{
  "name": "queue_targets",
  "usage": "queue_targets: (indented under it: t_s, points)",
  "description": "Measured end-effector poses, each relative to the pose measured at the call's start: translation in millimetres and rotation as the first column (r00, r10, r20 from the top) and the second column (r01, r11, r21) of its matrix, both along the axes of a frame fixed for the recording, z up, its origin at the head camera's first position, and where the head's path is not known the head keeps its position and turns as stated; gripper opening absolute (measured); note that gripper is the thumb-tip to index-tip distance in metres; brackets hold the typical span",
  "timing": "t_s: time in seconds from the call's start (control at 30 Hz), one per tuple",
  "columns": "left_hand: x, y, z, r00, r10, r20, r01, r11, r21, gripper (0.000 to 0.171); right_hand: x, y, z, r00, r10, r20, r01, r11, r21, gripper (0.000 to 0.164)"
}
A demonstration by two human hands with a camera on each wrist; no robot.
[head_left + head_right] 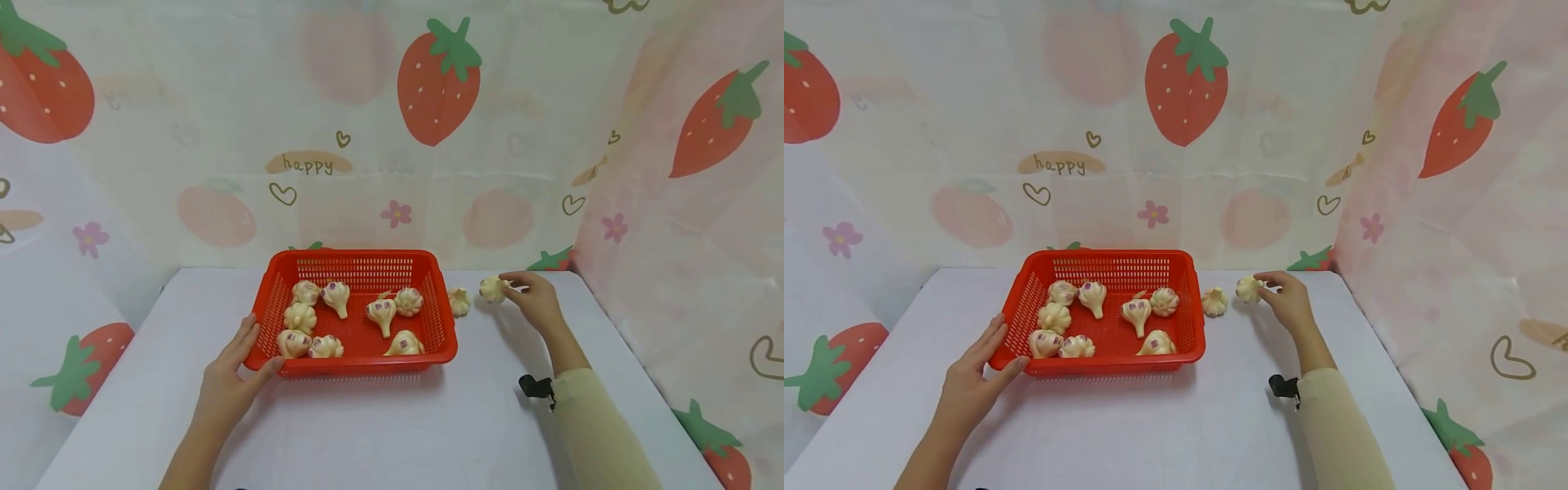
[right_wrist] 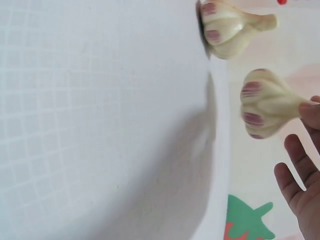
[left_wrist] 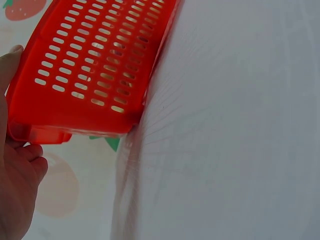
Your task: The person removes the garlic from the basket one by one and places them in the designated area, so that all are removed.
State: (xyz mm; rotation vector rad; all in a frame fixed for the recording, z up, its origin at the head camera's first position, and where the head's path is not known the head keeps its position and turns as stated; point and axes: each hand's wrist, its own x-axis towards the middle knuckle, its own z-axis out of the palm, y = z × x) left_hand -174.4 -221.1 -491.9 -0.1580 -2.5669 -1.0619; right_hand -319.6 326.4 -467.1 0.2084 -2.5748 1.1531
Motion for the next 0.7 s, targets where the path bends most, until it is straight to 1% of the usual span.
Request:
queue_targets:
  t_s: [0.2,0.5,0.7]
  points:
    - [-0.3,-1.0,-1.4,1.0,0.002,-0.011,-0.002,1.0,-0.007,0.085,-10.2,-2.0,-2.6,0.998,0.027,0.059,-0.029,0.999,0.027,0.029]
    - [0.9,-0.4,-2.9,1.0,0.004,-0.006,-0.004,1.0,-0.008,0.086,-15.5,-3.2,-6.9,0.99,0.04,0.137,-0.05,0.996,0.068,0.028]
    - [0.1,-0.3,-1.3,1.0,0.0,-0.023,0.0,1.0,-0.011,0.085,-18.9,-4.6,-8.7,0.984,0.041,0.172,-0.052,0.997,0.064,0.027]
